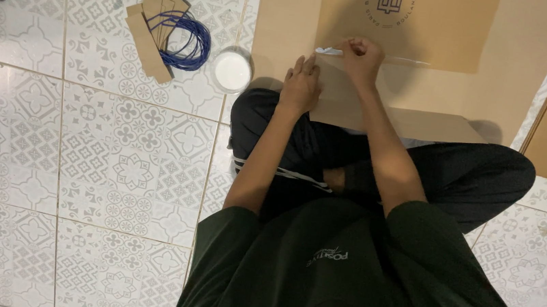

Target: Assembling cardboard pieces by applying glue to the edges with an applicator and folding them into shape.

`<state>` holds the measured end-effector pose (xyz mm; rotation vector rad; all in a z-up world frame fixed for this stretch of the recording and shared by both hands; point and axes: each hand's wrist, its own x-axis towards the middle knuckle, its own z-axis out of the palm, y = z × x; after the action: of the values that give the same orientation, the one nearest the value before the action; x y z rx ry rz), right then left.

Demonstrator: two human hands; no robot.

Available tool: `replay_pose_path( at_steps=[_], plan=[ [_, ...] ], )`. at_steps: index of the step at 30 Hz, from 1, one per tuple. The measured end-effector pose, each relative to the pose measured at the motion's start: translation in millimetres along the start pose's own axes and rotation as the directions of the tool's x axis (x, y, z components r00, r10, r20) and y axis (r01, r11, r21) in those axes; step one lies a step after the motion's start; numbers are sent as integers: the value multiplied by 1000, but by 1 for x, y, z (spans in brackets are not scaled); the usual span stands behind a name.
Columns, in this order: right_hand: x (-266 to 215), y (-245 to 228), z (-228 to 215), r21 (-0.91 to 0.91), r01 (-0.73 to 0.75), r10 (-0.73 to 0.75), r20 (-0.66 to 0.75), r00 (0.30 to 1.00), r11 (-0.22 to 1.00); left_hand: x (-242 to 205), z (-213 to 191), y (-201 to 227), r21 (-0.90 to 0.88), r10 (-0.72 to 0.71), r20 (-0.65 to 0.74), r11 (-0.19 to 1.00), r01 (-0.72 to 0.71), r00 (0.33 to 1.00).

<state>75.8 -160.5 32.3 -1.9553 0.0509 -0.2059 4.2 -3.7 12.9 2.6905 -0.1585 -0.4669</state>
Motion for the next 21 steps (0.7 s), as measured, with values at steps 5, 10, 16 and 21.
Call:
replay_pose_path(
  at_steps=[5,10,16,21],
  plan=[
    [2,-11,-30,-14,-58,58,-11,998,998,2,10,-4,15,25,-62,1000,-24,998],
    [4,8,-60,8,-21,21,-21,1000,1000,1,10,-5,11,30,-36,999,-30,999],
    [3,22,-97,-101,-125,115,-101,988,987,0,15,-10,26,86,-127,996,-83,988],
    [3,34,-128,-134,2,-26,-176,984,991,1,7,-8,52,66,-34,997,-64,997]
  ],
)
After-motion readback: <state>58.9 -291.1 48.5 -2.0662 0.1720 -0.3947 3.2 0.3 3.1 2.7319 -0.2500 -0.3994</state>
